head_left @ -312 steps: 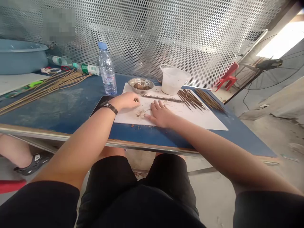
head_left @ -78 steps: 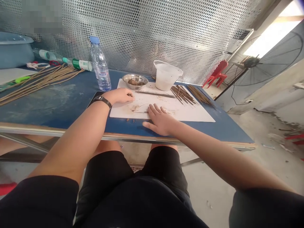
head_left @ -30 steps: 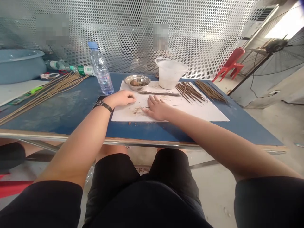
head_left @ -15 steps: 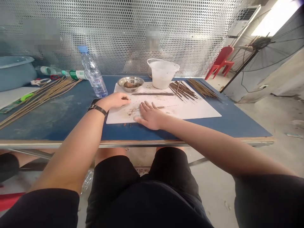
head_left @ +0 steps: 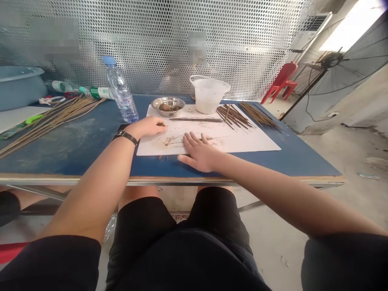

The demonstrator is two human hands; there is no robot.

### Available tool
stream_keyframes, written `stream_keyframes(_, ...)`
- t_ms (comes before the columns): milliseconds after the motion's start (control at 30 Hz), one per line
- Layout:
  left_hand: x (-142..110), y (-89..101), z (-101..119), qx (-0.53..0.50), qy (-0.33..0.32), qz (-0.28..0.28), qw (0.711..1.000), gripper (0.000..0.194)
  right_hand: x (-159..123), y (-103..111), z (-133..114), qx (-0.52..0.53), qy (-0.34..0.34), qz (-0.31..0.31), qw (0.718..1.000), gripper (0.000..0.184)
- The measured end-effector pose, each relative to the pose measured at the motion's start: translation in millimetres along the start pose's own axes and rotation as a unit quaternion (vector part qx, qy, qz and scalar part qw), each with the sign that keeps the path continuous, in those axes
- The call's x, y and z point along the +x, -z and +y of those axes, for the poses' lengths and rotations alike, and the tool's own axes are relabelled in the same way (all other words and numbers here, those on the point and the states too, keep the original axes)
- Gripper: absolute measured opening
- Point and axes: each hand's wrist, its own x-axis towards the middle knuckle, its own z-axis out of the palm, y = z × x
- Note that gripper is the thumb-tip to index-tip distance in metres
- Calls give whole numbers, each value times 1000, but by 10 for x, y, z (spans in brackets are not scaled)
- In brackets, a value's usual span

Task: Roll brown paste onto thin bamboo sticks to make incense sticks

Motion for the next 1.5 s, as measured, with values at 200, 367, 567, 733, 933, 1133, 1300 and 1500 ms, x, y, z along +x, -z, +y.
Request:
stream_keyframes(200,-5,11,-1,6,10,-4,1000,50,-164,-58,4,10,17,11,1000,116)
stream_keyframes(367,-6,10,-4,8,12,-3,1000,45,272,38,146,-15,-28,2,1000,115)
stream_keyframes(567,-14,2,-5,3,4,-5,1000,43,643,105,286,-24,-60,-4,998,114)
stream_keyframes(733,-14,4,2,3,4,-1,1000,44,335,47,255,-21,-22,9,999,114)
stream_keyframes(933,-3,9,-4,4,10,-1,1000,46,-258,-57,107,13,21,12,1000,114)
stream_keyframes(1133,11,16,-19,4,13,0,1000,48,-109,-21,81,9,-13,3,1000,111)
stream_keyframes(1300,-54,49,53,11,34,-13,999,45,418,127,214,-28,-89,-22,995,103)
stream_keyframes(1500,-63,38,26,2,17,-7,1000,43,588,131,340,-29,-92,-10,995,105)
